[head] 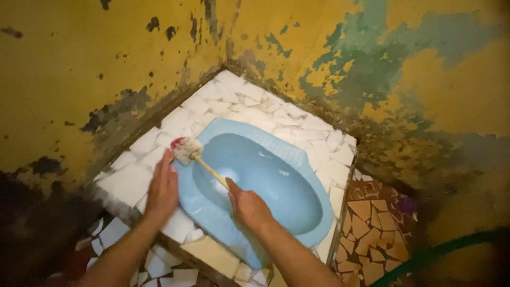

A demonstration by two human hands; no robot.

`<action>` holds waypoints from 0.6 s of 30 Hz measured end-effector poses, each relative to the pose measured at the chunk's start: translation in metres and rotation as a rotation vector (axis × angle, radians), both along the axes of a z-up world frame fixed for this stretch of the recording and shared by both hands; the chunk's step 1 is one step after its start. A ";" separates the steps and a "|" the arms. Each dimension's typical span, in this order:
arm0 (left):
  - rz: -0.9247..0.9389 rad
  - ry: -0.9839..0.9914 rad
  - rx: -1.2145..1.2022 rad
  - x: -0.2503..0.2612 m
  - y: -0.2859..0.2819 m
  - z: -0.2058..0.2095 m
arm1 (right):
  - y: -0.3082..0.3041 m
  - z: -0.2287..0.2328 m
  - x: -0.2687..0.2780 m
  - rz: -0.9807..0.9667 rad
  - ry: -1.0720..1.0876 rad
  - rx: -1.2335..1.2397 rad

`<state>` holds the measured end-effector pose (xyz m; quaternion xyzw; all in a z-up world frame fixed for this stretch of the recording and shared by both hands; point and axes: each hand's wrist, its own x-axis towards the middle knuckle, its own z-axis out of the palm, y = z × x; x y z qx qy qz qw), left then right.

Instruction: Scrubbing a squat toilet and the surrounding tiled floor using a long-handled brush.

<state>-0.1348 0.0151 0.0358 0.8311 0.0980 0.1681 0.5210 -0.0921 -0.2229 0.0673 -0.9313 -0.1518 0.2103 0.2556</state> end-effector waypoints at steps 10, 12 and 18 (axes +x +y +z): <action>0.159 0.086 0.023 -0.013 0.037 -0.003 | -0.024 0.034 -0.042 0.258 0.026 -0.219; 0.186 0.185 0.010 -0.015 0.036 -0.002 | -0.032 0.025 -0.053 0.350 0.087 -0.264; -0.146 0.363 0.080 -0.033 -0.010 0.072 | -0.028 0.023 -0.065 0.216 0.052 -0.082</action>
